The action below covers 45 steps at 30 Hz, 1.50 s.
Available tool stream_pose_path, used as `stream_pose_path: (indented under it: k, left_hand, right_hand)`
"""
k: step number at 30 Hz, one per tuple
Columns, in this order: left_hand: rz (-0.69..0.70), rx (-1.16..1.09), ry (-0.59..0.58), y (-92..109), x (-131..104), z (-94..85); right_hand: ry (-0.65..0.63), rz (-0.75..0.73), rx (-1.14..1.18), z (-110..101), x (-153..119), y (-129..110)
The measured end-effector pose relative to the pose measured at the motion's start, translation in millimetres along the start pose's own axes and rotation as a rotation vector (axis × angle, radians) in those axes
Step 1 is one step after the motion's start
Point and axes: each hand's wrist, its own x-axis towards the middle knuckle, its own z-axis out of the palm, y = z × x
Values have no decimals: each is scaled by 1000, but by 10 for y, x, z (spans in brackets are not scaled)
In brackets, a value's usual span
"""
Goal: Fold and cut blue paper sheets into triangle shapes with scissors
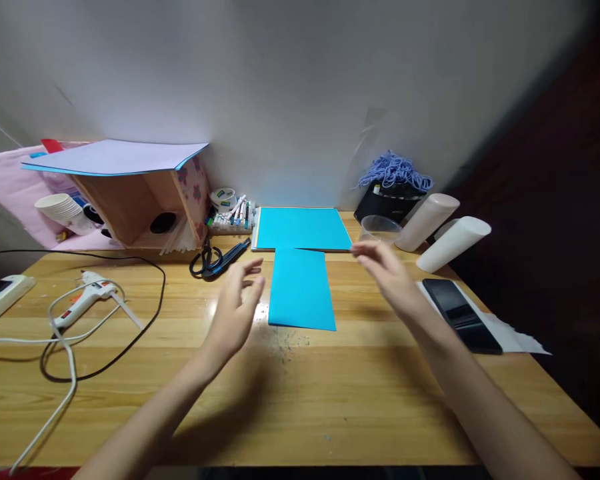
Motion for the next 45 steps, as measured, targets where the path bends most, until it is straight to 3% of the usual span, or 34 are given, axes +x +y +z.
stream_pose_path:
  k: [1,4,7,11,16,18,21,24,27,31,34,36,40,42,45]
  left_hand:
    - [-92,24,-78,-211,103,142]
    - [-251,83,-151,-759,348,506]
    - [-389,12,-195,-962,489,682]
    - [-377,-35,-218,-943,566,703]
    - [-240,-169,-233,-1035,578,651]
    - [-276,-239,-246,-1069,582,630]
    - [-367,-331,-263,-1080,601,603]
    - [-350,-406,-226,-1087,623,589]
    - [-345,-433,-210,-1120,630,594]
    - [-348,-332,-221,-1151,651,597]
    - [-179,-198,-136,-1103,718,519]
    - [-91,-86,-147,-1019,780,407]
    - [51,139,-198,-765,863,125]
    - [96,240,-293,-657,854,38]
    - [147,325,-503,-595,785,63]
  right_hand:
    - [-55,123,41,45,6,98]
    - [-163,540,281,215,16,422]
    - [-131,595,465,362,46,619]
    - [-199,558,544,506,97,648]
    - [-156,388,360,653,107,746]
    - [-126,331,356,674,106,786]
    - [-180,276,345,657,94,766]
    - [-230,291,318,619,67,712]
    - [-176,313,366,604,46,713]
    - [-107,290,447,608,31,737]
    - [-262,303,473,603,8,709]
    - [-294,302,475,593,-1,688]
    - [-137,265,472,569,15,694]
    - [-151,254,475,566,22,699]
    - [-322,208,415,587,-2,656]
